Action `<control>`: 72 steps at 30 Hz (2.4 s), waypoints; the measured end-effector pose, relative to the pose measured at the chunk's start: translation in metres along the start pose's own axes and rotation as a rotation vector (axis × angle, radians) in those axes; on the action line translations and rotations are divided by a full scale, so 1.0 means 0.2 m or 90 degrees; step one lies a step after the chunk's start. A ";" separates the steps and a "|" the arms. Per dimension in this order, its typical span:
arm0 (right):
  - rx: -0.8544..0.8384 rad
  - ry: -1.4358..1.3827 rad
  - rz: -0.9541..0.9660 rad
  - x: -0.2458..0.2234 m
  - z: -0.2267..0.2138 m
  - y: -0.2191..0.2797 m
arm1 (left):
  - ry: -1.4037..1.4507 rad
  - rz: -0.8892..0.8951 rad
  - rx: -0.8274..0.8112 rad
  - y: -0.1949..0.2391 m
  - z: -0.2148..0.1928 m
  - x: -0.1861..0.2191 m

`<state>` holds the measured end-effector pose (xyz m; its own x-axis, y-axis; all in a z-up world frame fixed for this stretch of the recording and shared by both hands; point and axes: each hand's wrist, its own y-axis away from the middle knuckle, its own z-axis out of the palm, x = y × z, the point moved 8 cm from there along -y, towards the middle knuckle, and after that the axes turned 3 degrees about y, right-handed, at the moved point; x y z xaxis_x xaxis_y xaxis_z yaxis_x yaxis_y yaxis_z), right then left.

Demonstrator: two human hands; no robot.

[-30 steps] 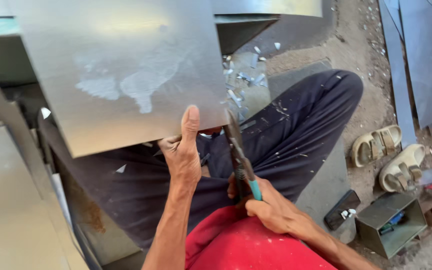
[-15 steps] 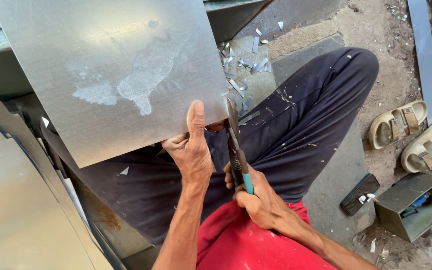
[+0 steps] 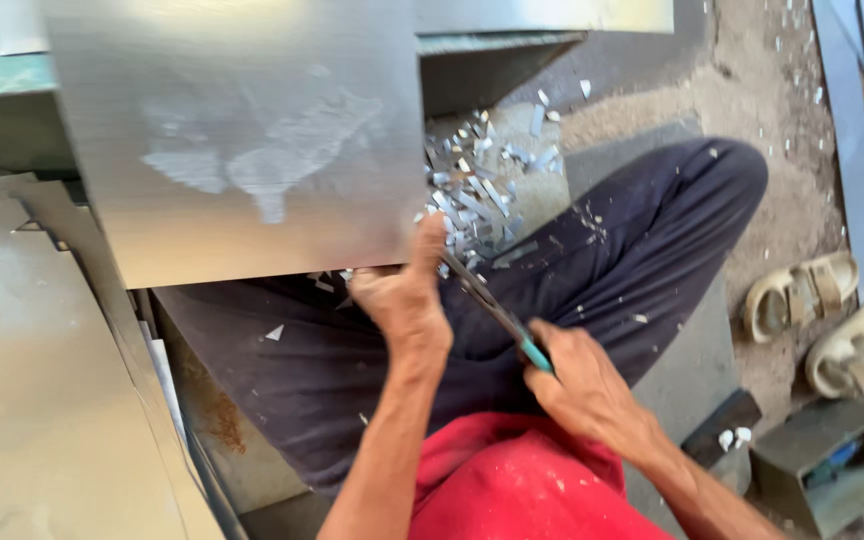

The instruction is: The person cuts a metal sheet using shears while sitting on the floor, producing several small triangular metal scraps.

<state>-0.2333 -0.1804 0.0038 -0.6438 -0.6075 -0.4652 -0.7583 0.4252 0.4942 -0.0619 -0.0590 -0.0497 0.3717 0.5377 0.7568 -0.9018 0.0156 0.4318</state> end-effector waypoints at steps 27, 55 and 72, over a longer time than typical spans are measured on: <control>-0.076 -0.656 0.080 -0.02 0.21 0.00 | -0.069 -0.137 -0.269 0.07 0.31 -0.22; -0.400 -0.180 0.061 -0.21 0.13 -0.07 | 0.033 0.073 -0.150 -0.28 -0.49 0.47; -0.445 0.196 -0.051 -0.68 0.06 -0.40 | 0.019 0.069 -0.097 -0.20 -0.45 0.48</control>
<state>-0.0863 -0.1246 0.0180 -0.4545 -0.8214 -0.3446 -0.4947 -0.0890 0.8645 -0.0092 0.0686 -0.0389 0.2662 0.5674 0.7792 -0.9599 0.0821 0.2682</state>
